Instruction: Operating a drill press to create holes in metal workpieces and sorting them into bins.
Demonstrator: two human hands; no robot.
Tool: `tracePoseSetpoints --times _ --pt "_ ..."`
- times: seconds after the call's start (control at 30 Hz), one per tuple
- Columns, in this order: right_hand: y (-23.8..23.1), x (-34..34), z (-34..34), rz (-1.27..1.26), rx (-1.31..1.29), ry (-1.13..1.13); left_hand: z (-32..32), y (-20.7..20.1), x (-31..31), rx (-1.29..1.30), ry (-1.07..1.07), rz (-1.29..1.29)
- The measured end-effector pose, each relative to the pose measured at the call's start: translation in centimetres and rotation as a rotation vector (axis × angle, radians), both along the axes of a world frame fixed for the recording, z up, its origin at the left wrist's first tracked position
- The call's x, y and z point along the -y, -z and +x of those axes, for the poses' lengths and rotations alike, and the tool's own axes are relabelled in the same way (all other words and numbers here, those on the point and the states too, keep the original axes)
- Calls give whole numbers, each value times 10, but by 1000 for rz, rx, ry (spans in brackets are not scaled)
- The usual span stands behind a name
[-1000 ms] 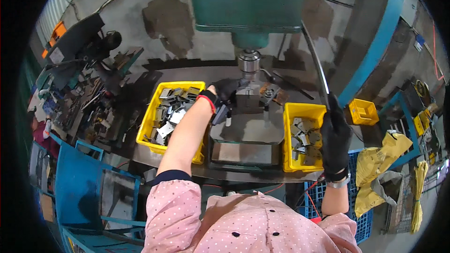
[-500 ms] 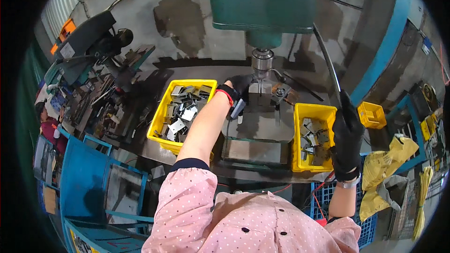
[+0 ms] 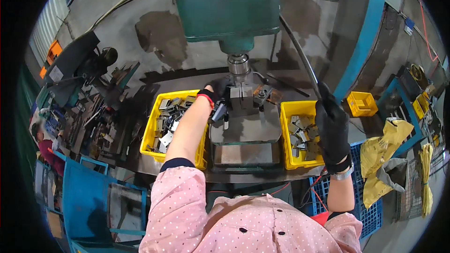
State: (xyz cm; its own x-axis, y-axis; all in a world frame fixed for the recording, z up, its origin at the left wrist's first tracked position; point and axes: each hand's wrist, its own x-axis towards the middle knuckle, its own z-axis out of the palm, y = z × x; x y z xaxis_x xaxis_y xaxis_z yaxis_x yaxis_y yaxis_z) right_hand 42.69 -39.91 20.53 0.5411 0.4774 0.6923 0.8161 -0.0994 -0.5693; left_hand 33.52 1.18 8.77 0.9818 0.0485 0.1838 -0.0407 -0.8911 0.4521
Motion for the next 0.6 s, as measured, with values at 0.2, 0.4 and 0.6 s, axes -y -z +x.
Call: tracePoseSetpoints --times 0.2,0.4,0.6 --pt "-6 6 0 -25 -98 52 -10 -3 -17 101 192 -1783" --pt "-2 -1 -4 -12 -122 -14 -99 -42 53 498 -371 -1694" --pt "3 2 2 -12 -55 -1 -125 -68 121 674 -116 -1817"
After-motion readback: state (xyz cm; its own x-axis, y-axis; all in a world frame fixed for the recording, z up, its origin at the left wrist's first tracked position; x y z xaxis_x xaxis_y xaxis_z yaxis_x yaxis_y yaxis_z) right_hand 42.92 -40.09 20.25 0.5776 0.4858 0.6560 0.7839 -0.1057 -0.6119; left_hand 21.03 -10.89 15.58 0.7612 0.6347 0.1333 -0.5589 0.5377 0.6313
